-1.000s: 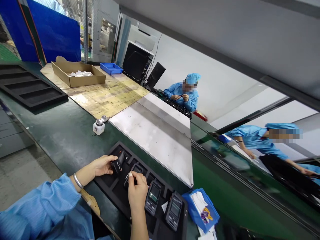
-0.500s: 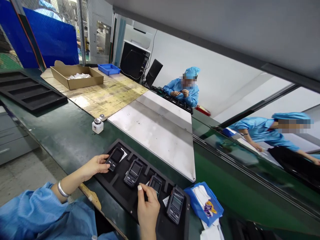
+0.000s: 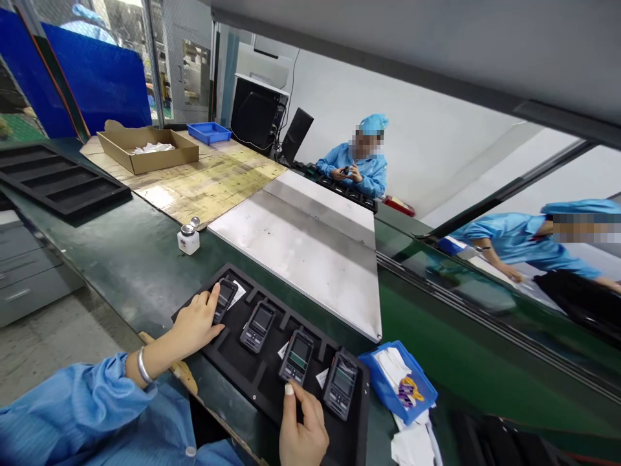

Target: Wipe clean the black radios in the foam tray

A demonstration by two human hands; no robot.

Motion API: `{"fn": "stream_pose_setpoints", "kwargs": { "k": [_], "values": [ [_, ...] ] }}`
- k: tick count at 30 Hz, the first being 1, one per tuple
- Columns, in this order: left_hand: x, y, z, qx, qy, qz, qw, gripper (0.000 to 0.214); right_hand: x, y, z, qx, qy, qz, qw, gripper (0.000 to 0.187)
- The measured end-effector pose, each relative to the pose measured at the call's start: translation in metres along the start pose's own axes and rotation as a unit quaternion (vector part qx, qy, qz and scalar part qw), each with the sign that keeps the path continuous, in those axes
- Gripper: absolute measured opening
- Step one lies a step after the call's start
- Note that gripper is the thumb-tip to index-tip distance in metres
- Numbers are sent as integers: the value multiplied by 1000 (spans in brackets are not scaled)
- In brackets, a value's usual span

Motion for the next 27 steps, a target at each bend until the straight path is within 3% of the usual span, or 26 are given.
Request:
{"fn": "stream_pose_setpoints", "kwargs": {
  "k": [3, 8, 11, 15, 20, 27],
  "values": [
    [3, -2, -4, 5, 1, -10, 1000, 90, -4, 0, 2, 11, 44, 8, 999, 26],
    [-14, -7, -9, 27, 16, 111, 993, 91, -11, -3, 3, 3, 110, 31, 993, 23],
    [-21, -14, -6, 44, -19, 143, 989, 91, -10, -5, 4, -4, 122, 43, 992, 22],
    [-22, -24, -1, 69, -72, 110, 989, 90, -8, -7, 5, -7, 143, 61, 988, 19],
    [-25, -23, 3, 92, -92, 132, 983, 93, -7, -7, 7, -4, 145, 66, 987, 18],
    [-42, -22, 34, 187, -167, 180, 951, 40, -8, -3, 7, 6, 128, 34, 991, 19]
  ]
}}
Point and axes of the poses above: each hand's wrist, its own z-axis away from the middle knuckle, its own y-axis out of the back of the hand, x = y × z, the point moved 2 cm from there along -z, towards the middle knuckle, and after that the axes turned 2 degrees about x, right-handed, at the moved point
